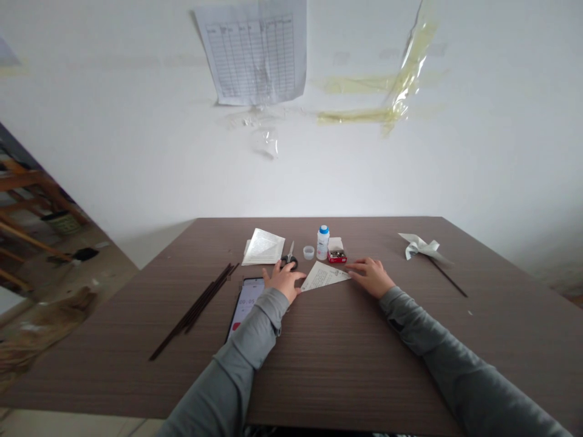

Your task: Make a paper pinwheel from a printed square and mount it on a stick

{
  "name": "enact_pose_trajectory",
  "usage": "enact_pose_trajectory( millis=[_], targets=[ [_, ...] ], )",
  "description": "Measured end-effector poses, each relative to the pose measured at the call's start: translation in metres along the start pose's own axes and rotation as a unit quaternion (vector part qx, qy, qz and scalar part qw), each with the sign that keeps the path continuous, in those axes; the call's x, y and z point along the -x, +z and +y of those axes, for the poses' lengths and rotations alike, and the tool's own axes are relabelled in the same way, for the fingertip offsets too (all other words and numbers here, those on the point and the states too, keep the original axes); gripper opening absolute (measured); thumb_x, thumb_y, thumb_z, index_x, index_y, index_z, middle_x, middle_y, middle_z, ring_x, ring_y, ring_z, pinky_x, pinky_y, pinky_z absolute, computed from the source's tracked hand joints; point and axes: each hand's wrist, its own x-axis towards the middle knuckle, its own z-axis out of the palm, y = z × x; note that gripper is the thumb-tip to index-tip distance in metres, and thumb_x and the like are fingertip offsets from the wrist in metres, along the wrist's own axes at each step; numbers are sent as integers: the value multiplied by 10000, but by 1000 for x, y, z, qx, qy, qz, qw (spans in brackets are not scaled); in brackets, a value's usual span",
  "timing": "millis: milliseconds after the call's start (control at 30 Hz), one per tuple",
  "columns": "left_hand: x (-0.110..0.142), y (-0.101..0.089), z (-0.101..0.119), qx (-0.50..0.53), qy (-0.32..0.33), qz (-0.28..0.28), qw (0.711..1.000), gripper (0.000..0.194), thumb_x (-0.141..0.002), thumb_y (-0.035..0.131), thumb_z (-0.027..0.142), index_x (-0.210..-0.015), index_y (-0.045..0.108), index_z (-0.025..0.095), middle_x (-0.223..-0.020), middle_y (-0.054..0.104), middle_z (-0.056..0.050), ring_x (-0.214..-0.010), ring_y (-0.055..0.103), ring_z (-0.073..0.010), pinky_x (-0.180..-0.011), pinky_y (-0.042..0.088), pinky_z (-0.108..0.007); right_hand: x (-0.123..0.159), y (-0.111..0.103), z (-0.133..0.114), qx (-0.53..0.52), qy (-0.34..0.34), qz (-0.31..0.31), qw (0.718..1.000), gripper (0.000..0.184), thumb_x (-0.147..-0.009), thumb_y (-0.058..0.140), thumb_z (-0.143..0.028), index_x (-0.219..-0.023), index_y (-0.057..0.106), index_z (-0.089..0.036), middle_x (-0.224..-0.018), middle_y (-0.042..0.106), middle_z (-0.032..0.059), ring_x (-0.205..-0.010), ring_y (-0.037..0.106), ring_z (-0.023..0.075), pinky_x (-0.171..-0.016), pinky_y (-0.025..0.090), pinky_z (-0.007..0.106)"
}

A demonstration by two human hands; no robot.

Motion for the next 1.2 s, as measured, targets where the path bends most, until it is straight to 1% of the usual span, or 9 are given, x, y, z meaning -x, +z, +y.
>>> enact_pose_trajectory(
  millis=[100,267,333,467,633,833,1000,1133,1200],
  targets=[
    [-2,2,-1,11,4,1,1000,538,-1091,916,178,-1525,972,491,-2047,625,4,-1999,315,-603,-1560,230,-1015,7,-1,-9,27,-20,-14,999,396,-1160,819,-387,-1508,1009,-404,-1539,910,150,-1567,749,492,-1274,645,667],
    [-3,4,0,10,4,-1,1000,521,-1114,897,174,-1527,978,481,-2063,605,-3,-1999,315,-609,-1558,226,-1020,16,-4,-24,59,-16,-27,998,375,-1164,832,-334,-1482,1016,-406,-1448,916,129,-1521,767,427,-1312,612,596],
    [-2,3,1,5,4,-1,1000,503,-1120,901,196,-1529,976,478,-2066,601,-3,-1995,321,-614,-1554,234,-1024,17,-6,-27,62,-12,-30,998,364,-1172,822,-322,-1466,1022,-399,-1430,918,120,-1510,778,411,-1321,599,571],
    [-1,1,3,1,-1,-6,1000,424,-1141,920,303,-1530,972,464,-2066,599,-9,-1996,323,-608,-1563,271,-1000,17,-8,-28,61,-4,-28,998,369,-1160,828,-325,-1472,1018,-384,-1420,926,117,-1500,792,405,-1298,600,539],
    [0,2,8,-4,-1,8,1000,339,-1131,950,351,-1445,987,473,-2008,666,8,-1984,358,-590,-1565,315,-971,16,-7,-28,60,-4,-20,998,332,-1155,823,-348,-1411,1028,-394,-1371,940,96,-1473,810,400,-1329,580,587],
    [2,0,13,-4,-8,5,1000,359,-1141,920,279,-1452,970,452,-2029,647,6,-1993,364,-541,-1577,313,-942,17,-6,-28,52,-6,-17,998,344,-1148,812,-338,-1413,1029,-372,-1372,948,108,-1509,805,417,-1362,562,612],
    [4,-2,14,22,-8,6,1000,383,-1127,921,252,-1477,965,403,-2021,650,-49,-1986,356,-560,-1582,287,-951,15,-3,-23,33,-18,0,999,284,-1101,846,-348,-1300,1045,-385,-1302,955,87,-1442,834,407,-1350,571,612],
    [4,-3,14,30,-9,6,999,373,-1105,940,242,-1431,979,419,-1996,674,-33,-1977,366,-575,-1581,286,-956,13,-2,-19,15,-32,13,999,250,-1068,855,-318,-1229,1039,-371,-1274,969,73,-1415,852,395,-1389,549,638],
    [5,-4,15,22,-11,3,1000,385,-1119,929,244,-1461,976,414,-2018,657,-35,-1982,367,-563,-1583,293,-944,13,-2,-18,7,-37,19,999,237,-1054,857,-293,-1198,1032,-366,-1268,979,64,-1409,865,386,-1417,534,652]
  ],
)
